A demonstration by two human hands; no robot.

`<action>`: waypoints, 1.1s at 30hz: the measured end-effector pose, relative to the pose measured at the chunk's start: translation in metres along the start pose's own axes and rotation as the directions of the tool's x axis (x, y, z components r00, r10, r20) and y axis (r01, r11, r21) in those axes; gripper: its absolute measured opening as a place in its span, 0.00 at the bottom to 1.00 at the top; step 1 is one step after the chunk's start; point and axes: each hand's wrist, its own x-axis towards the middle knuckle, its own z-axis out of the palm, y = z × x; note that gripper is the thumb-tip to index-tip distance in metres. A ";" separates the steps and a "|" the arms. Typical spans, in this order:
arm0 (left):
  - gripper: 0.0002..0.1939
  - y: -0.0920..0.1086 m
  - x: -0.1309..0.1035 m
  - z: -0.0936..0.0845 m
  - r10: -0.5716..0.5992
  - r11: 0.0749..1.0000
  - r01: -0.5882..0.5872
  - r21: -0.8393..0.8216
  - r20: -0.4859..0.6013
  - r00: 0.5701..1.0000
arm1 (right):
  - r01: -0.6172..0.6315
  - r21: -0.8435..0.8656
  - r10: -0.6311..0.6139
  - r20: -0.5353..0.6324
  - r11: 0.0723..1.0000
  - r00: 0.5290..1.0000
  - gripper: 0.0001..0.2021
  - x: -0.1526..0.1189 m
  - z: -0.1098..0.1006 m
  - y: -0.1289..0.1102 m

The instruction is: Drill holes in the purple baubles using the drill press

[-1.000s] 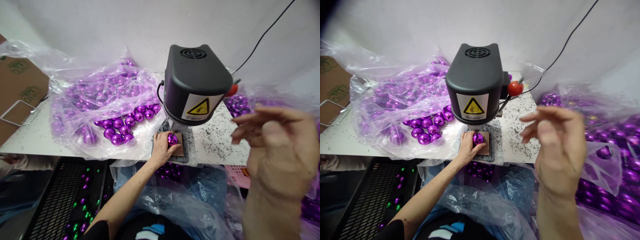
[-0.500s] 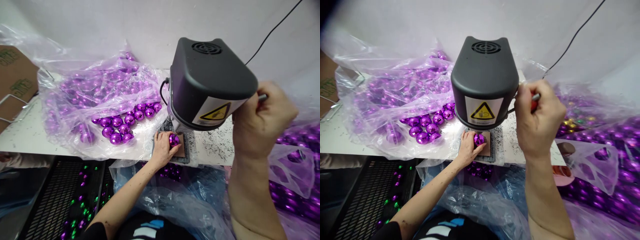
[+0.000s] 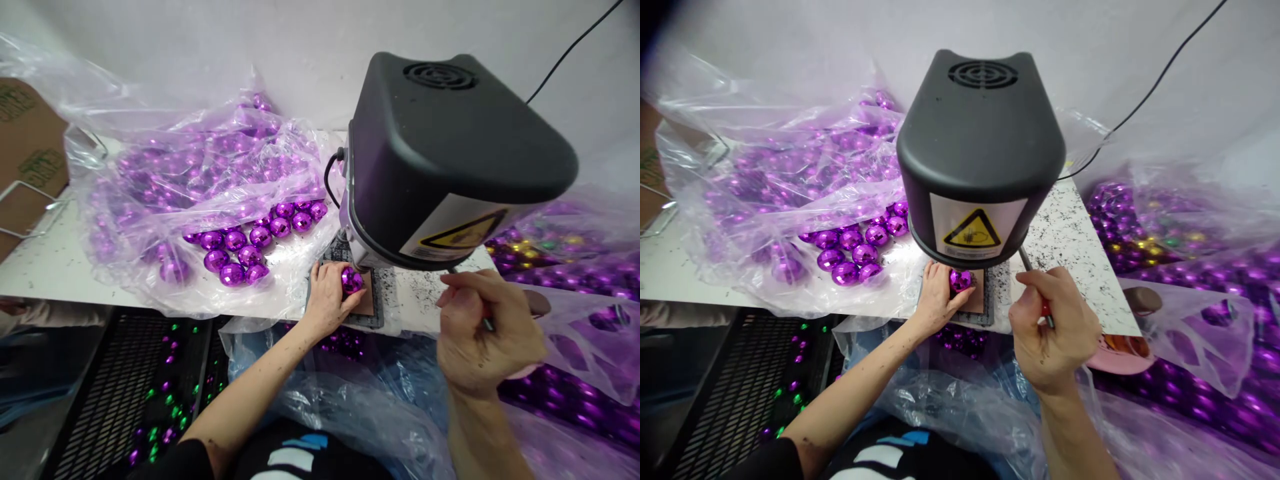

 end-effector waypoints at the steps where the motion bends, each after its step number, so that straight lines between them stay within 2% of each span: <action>1: 0.19 0.000 0.000 0.000 -0.003 1.000 0.003 0.002 0.001 1.000 | 0.000 0.011 0.000 -0.013 1.000 1.000 0.09 -0.001 0.002 0.001; 7: 0.20 0.001 0.000 -0.002 -0.003 1.000 0.003 0.015 -0.007 1.000 | 0.044 0.043 -0.037 -0.149 0.998 0.988 0.07 -0.006 0.016 0.011; 13: 0.21 0.000 0.000 -0.002 -0.003 1.000 0.003 0.013 0.000 1.000 | 0.149 0.100 -0.121 -0.245 0.984 0.962 0.05 -0.006 0.029 0.017; 17: 0.21 0.000 0.000 -0.001 0.003 1.000 -0.003 0.007 -0.002 1.000 | 0.139 0.138 -0.092 -0.301 0.981 0.949 0.07 -0.007 0.036 0.017; 27: 0.21 0.001 0.000 -0.002 0.008 1.000 -0.008 0.008 -0.001 1.000 | 0.106 0.167 -0.040 -0.359 0.980 0.933 0.07 -0.010 0.043 0.020; 33: 0.21 0.000 -0.001 0.001 0.017 0.998 -0.016 0.058 -0.024 1.000 | 0.089 0.159 -0.042 -0.276 0.983 0.960 0.06 -0.032 0.045 0.039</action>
